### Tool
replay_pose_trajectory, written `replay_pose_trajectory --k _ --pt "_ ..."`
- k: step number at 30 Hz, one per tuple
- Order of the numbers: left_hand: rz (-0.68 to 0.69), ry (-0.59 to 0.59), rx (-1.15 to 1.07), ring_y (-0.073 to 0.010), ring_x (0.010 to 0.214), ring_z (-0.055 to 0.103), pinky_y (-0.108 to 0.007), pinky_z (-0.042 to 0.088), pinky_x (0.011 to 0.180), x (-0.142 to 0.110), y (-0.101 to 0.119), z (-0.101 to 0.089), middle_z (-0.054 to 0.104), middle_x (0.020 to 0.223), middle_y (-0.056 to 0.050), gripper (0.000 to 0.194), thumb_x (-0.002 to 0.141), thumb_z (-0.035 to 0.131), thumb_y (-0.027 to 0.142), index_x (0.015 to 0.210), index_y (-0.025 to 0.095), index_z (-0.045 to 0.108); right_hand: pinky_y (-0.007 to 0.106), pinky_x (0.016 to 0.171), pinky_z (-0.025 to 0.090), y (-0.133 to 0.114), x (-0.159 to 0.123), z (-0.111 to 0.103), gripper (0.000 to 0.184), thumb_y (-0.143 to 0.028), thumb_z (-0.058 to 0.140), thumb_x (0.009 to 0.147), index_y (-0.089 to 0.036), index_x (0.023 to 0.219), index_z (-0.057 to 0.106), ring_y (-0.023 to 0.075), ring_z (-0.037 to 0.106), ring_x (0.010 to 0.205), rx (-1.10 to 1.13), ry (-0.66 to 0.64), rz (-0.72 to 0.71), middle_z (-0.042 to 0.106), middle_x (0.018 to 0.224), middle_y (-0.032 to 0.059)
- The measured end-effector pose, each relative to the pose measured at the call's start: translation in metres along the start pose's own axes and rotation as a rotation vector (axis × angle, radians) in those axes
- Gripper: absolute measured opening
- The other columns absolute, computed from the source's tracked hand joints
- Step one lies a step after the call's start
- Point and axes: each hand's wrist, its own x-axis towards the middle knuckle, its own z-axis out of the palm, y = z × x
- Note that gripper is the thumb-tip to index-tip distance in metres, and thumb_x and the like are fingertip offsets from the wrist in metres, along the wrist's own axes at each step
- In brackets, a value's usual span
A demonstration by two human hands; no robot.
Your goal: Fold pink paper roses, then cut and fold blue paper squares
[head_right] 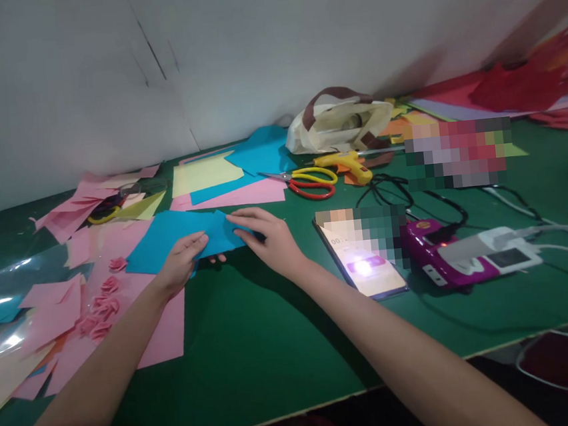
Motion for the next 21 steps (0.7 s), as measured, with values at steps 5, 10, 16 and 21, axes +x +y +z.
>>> replay_pose_trajectory --k 5,10,16,21 --pt "0.005 0.000 0.022 -0.0165 0.070 0.065 -0.025 0.049 0.064 0.0002 0.0000 0.0018 0.070 0.075 -0.005 0.034 0.083 0.056 0.046 0.099 0.017 0.065 0.033 0.087 0.049 0.0023 -0.0014 0.0022 0.036 -0.024 0.052 0.087 -0.026 0.122 0.057 0.0190 0.060 0.101 -0.067 -0.011 -0.028 0.063 0.112 0.0067" --pt "-0.015 0.049 0.066 -0.0185 0.072 0.066 -0.026 0.049 0.062 0.0004 -0.0017 0.0024 0.071 0.075 -0.005 0.040 0.077 0.064 0.045 0.107 0.019 0.062 0.036 0.088 0.049 0.0032 -0.0017 0.0020 0.033 -0.024 0.051 0.087 -0.028 0.119 0.059 0.0195 0.059 0.102 -0.121 -0.012 -0.058 0.063 0.111 0.0063" --pt "-0.002 0.012 0.075 -0.0177 0.072 0.067 -0.024 0.048 0.061 -0.0002 0.0008 0.0023 0.071 0.075 -0.004 0.038 0.078 0.063 0.043 0.108 0.019 0.063 0.037 0.090 0.048 0.0008 0.0003 0.0005 0.024 -0.021 0.052 0.086 -0.027 0.106 0.064 0.0196 0.059 0.103 -0.057 0.034 -0.080 0.063 0.108 0.0057" --pt "0.016 -0.012 0.034 -0.0157 0.071 0.065 -0.023 0.046 0.060 -0.0003 0.0006 0.0007 0.071 0.079 -0.004 0.032 0.083 0.058 0.038 0.109 0.021 0.064 0.033 0.083 0.049 -0.0013 0.0021 -0.0005 0.015 -0.015 0.054 0.083 -0.023 0.090 0.064 0.0187 0.059 0.097 -0.021 0.029 -0.100 0.060 0.099 0.0069"
